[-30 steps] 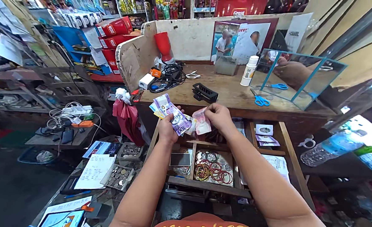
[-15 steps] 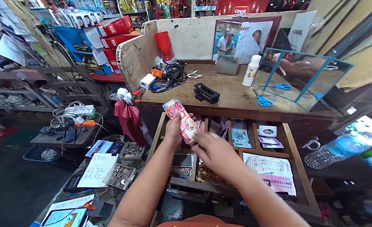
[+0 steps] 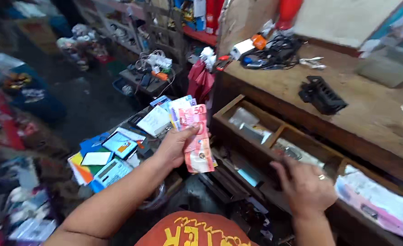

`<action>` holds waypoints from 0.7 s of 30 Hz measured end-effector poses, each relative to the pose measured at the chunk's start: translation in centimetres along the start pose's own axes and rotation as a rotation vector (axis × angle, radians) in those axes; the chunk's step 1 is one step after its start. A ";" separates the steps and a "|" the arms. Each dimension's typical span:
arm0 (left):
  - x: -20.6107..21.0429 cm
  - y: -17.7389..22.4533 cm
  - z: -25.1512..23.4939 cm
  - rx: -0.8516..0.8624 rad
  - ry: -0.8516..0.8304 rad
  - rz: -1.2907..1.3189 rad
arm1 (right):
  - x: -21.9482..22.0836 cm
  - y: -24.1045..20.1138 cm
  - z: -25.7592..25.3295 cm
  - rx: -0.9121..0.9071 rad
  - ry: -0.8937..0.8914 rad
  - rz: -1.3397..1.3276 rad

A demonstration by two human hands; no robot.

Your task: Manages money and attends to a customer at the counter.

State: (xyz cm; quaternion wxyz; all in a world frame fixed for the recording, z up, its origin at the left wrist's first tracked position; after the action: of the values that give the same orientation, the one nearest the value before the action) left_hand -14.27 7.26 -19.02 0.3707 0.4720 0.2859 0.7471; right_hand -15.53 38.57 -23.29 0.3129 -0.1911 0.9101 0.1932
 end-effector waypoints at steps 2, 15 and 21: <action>-4.0 -0.4 1.7 -0.024 0.173 -0.018 | 2.9 3.4 -0.7 0.033 0.014 -0.033; -24.1 -10.2 13.5 0.018 0.844 0.526 | 17.5 -21.9 -2.5 -0.186 -0.870 -0.996; -31.2 -7.0 14.4 0.099 0.859 0.617 | 31.7 -27.8 -9.7 -0.094 -0.940 -0.750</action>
State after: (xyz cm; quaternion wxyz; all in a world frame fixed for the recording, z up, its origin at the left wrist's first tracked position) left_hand 9.67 -13.34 -34.22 -0.0395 0.2027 0.2946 0.9330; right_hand -30.51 3.10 -43.02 0.7196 -0.4069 0.5353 0.1733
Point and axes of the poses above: each hand's wrist, its own z-axis away from the middle knuckle, its own x-axis out of the palm, y = z × x, the point moved 1 cm from there along -z, towards the middle knuckle, and after that the axes turned 11 degrees about -x, right-handed, at the moved point
